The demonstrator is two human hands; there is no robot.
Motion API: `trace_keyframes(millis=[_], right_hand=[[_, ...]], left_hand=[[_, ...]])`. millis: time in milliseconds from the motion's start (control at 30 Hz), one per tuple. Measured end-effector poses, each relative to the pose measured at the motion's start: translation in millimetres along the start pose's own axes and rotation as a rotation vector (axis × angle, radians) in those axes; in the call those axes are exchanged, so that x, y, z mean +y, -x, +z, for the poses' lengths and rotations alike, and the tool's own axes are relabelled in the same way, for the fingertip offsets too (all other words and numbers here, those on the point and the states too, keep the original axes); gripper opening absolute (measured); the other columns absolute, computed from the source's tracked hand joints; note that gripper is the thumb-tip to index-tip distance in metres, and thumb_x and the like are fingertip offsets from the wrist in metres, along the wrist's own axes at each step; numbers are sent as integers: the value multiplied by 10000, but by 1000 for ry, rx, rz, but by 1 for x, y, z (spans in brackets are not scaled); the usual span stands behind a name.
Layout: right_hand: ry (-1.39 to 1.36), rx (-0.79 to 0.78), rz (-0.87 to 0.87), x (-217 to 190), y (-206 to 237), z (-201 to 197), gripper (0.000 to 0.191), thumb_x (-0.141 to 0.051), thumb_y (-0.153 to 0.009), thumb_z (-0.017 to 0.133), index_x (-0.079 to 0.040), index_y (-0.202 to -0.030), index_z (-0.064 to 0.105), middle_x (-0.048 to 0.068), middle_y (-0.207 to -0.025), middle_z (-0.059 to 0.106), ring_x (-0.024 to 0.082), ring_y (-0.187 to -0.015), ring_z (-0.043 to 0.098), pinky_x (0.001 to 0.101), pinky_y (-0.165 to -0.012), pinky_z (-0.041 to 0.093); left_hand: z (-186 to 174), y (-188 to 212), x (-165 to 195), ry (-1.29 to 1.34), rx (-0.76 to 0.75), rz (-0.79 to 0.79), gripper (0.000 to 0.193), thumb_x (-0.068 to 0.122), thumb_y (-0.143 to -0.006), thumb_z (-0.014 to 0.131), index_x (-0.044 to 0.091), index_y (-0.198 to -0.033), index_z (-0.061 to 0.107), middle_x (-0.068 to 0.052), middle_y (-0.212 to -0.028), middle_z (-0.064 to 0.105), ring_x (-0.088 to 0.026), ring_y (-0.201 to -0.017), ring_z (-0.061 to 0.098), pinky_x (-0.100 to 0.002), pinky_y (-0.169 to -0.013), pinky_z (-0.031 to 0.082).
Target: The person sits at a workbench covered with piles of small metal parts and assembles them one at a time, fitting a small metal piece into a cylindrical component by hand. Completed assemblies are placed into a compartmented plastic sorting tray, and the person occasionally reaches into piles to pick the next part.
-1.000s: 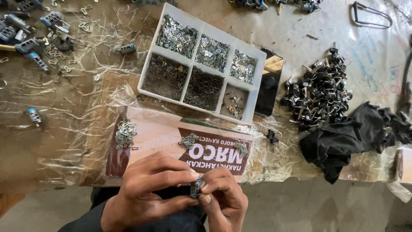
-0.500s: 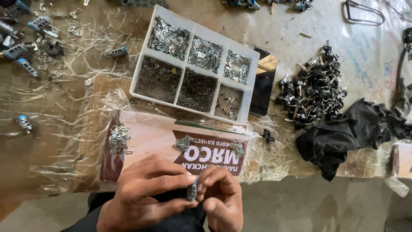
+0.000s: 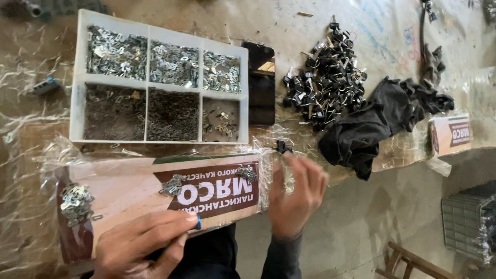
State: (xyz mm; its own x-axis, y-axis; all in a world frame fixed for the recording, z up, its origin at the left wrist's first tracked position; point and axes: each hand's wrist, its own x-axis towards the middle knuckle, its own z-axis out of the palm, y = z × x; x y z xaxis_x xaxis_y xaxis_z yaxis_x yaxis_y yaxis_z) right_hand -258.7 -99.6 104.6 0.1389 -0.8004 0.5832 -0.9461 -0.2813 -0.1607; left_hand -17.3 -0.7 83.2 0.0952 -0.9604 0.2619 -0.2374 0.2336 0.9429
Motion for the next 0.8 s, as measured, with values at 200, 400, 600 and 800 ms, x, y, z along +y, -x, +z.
trace_keyframes(millis=[200,400,600,800], right_hand=[[97,-159,22,36,-17,20,225,-143,-898,753,-69,-1110,747,154,-1196,655,381,-1132,549,443,-969,436],[-1125,-45,636,26,19,13,167,-40,-989,688,20,-1130,620,134,-1158,652,222,-1054,618,338,-973,483],[-1284,-161,453,-32,66,-4,195,86,-950,658,63,-1143,652,155,-1043,681,188,-921,622,292,-822,509],[-1276,-272,239,-43,50,-5,206,108,-897,713,64,-1098,694,140,-944,708,201,-890,617,306,-829,499]], left_hand=[[2,-13,4,24,75,-29,245,17,-778,793,76,-1014,770,-75,-942,796,-182,-912,805,-262,-805,619],[3,-20,10,200,60,-154,254,-13,-809,780,39,-1057,762,-103,-944,786,-201,-838,802,-286,-711,633],[5,-20,7,185,49,-73,241,18,-852,805,45,-1087,760,-93,-904,781,-190,-792,780,-280,-684,605],[-4,-13,3,134,75,-44,246,22,-843,803,51,-1081,746,-96,-925,782,-184,-817,798,-269,-700,615]])
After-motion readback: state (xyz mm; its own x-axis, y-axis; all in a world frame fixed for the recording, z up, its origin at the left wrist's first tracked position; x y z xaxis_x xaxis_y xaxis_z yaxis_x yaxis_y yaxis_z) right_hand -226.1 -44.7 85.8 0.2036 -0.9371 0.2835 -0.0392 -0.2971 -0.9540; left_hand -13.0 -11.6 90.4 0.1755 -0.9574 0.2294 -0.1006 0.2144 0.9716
